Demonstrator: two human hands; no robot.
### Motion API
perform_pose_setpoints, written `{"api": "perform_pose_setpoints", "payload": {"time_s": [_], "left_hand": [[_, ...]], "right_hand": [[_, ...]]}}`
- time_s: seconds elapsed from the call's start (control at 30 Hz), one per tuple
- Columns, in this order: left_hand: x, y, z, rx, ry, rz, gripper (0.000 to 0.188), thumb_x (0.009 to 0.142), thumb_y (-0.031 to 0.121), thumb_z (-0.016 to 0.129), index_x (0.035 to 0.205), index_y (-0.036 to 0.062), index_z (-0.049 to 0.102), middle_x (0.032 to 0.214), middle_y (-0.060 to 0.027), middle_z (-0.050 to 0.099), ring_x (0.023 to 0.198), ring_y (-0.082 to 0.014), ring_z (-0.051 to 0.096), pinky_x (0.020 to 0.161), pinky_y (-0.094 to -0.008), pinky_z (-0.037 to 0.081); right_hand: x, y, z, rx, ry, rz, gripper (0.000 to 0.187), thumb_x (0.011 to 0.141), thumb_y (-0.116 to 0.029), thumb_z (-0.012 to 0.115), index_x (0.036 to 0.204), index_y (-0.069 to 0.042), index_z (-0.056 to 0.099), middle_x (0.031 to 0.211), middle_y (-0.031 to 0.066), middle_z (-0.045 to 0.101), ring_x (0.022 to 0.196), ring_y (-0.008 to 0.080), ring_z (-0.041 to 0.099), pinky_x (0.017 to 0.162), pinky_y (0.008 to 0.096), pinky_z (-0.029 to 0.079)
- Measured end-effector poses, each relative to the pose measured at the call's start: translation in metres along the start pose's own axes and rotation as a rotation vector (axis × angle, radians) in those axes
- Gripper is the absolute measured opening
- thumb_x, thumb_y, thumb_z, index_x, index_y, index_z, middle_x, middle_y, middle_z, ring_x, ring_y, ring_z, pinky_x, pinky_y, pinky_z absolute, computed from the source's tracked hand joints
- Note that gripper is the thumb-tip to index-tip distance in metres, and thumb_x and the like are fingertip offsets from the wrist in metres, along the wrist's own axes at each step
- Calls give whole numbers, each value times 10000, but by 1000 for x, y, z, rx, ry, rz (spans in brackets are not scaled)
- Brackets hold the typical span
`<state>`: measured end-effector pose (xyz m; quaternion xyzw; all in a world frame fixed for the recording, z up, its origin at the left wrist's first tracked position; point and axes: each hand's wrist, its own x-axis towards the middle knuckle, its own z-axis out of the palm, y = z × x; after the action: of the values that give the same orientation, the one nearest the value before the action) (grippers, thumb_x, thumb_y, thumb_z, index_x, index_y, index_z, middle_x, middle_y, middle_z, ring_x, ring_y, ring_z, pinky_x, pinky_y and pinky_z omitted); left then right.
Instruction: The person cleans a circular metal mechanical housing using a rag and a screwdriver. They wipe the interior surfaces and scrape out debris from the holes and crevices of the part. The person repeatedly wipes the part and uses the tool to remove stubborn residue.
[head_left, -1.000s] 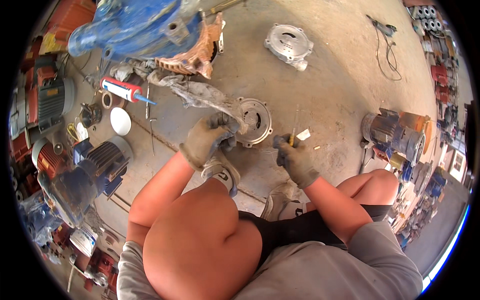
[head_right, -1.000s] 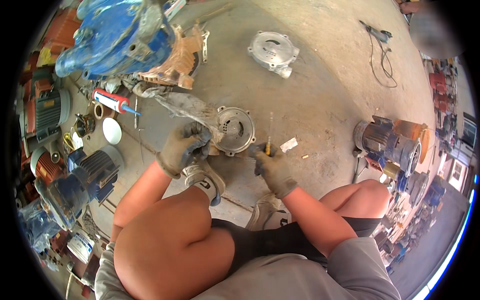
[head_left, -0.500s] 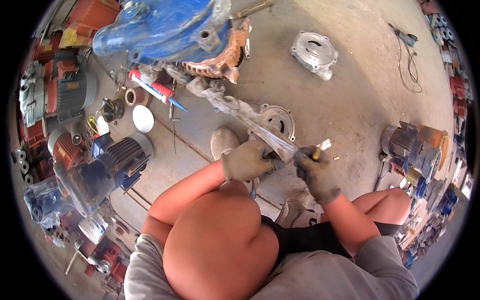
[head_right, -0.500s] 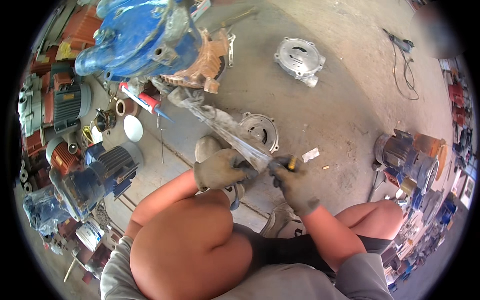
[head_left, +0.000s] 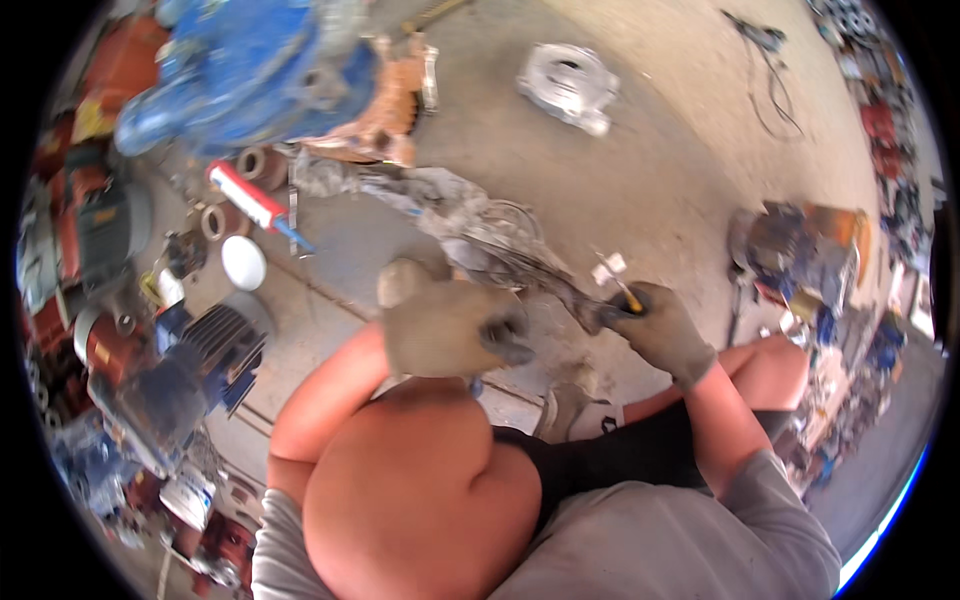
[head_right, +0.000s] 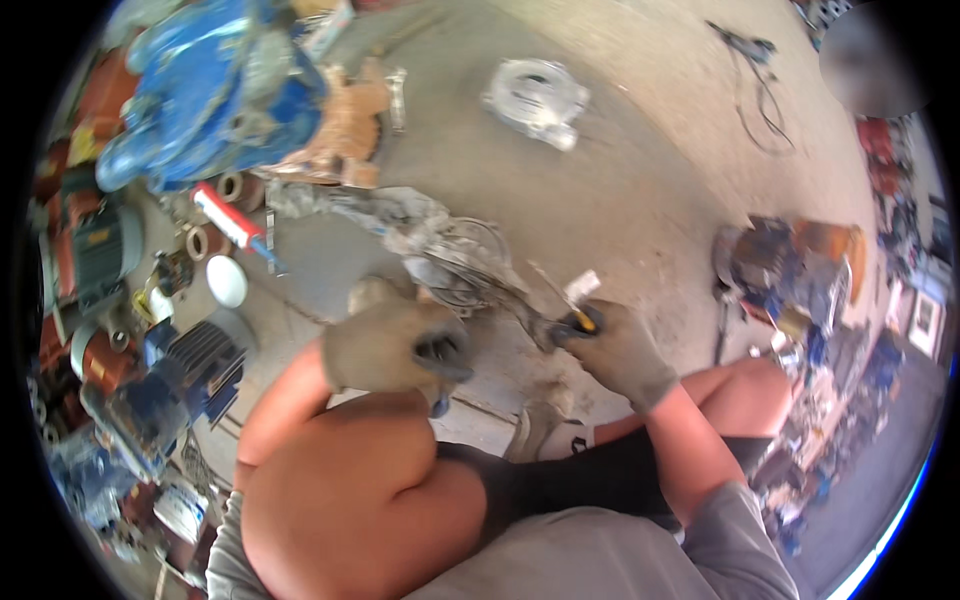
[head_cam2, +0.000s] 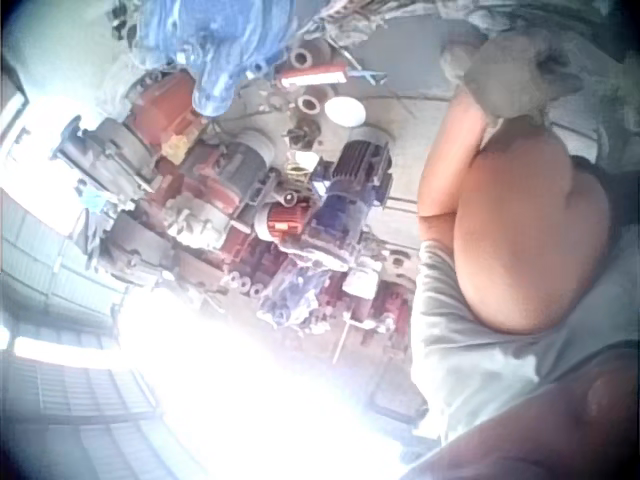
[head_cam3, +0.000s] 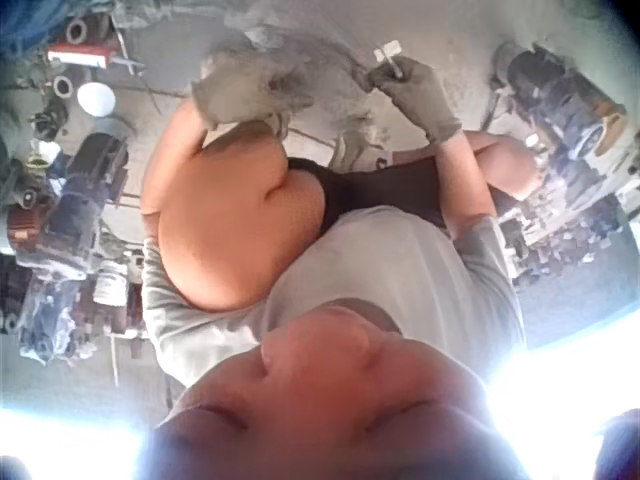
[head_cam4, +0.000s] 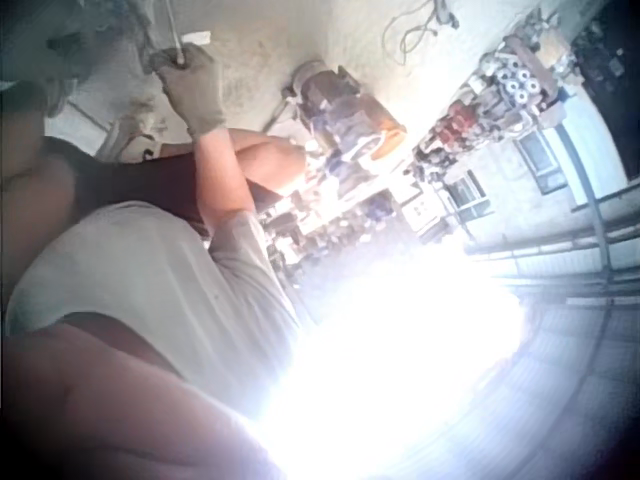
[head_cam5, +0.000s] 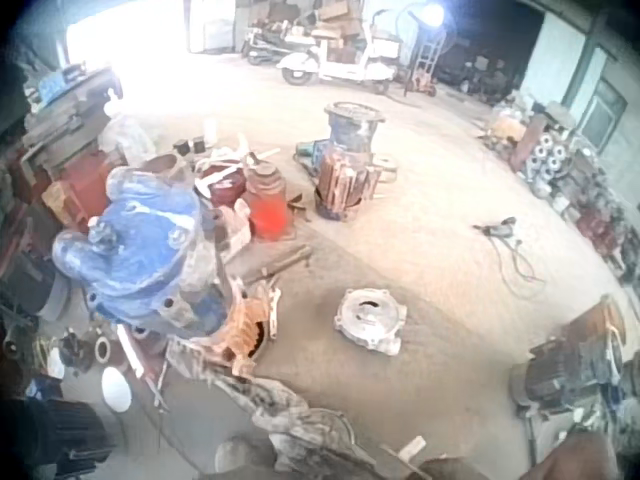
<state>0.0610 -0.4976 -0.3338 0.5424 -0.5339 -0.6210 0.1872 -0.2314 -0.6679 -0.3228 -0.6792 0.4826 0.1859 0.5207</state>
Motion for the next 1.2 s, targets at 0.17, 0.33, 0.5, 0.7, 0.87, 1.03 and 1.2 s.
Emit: {"api": "perform_pose_setpoints", "payload": {"time_s": [0.17, 0.33, 0.5, 0.7, 0.87, 1.03, 1.2], "left_hand": [[42, 25, 6, 101, 365, 365, 803, 857, 429, 913, 1519, 92, 607, 1281, -226, 723, 1097, -360, 753, 896, -474, 606], [92, -6, 41, -228, -198, 53, 644, 954, 483, 812, 1411, 54, 663, 1174, -232, 762, 1067, -357, 757, 947, -478, 592], [87, -52, 51, -203, -226, -220, 436, 1012, 394, 720, 1285, 55, 742, 1093, -234, 797, 1118, -398, 752, 1017, -503, 558], [88, -91, 66, -9, 26, -309, 406, 1013, 296, 661, 1295, 19, 754, 1215, -312, 761, 1191, -455, 721, 1051, -498, 549], [89, -133, 72, 78, 103, -506, 488, 1031, 353, 624, 1289, -42, 752, 1233, -326, 752, 1182, -466, 724, 1066, -490, 552], [73, -146, 64, -163, 124, -604, 474, 1039, 385, 610, 1168, -33, 793, 1115, -287, 783, 1061, -437, 762, 975, -483, 579], [63, -156, 63, -344, 206, -628, 469, 1050, 399, 626, 1085, -32, 806, 941, -240, 786, 906, -390, 767, 879, -467, 585]], "right_hand": [[-5, -26, 17, 206, -174, 10, 243, 913, -174, 855, 1078, -3, 804, 951, 86, 793, 863, 154, 716, 822, 334, 591], [1, -5, 23, 292, -82, 70, 190, 913, -128, 820, 1051, 2, 801, 876, 44, 760, 797, 115, 674, 735, 317, 565], [26, 19, 12, 273, 32, 233, 219, 943, -212, 809, 1006, -3, 795, 780, 40, 717, 698, 119, 636, 653, 325, 527], [56, 70, 52, 305, 114, 208, 347, 941, -231, 792, 1184, 14, 758, 919, 90, 745, 820, 163, 682, 753, 351, 565], [51, 65, 61, 266, -89, 168, 693, 925, -180, 719, 1561, 25, 535, 1112, 96, 754, 888, 188, 695, 811, 363, 588], [46, 50, 53, 317, -85, 123, 616, 979, -130, 682, 1581, -48, 582, 1131, 65, 746, 889, 138, 683, 780, 327, 584], [38, 30, 45, 133, -86, 103, 506, 999, -137, 655, 1501, -79, 684, 1065, 80, 773, 839, 142, 701, 768, 329, 589]]}}
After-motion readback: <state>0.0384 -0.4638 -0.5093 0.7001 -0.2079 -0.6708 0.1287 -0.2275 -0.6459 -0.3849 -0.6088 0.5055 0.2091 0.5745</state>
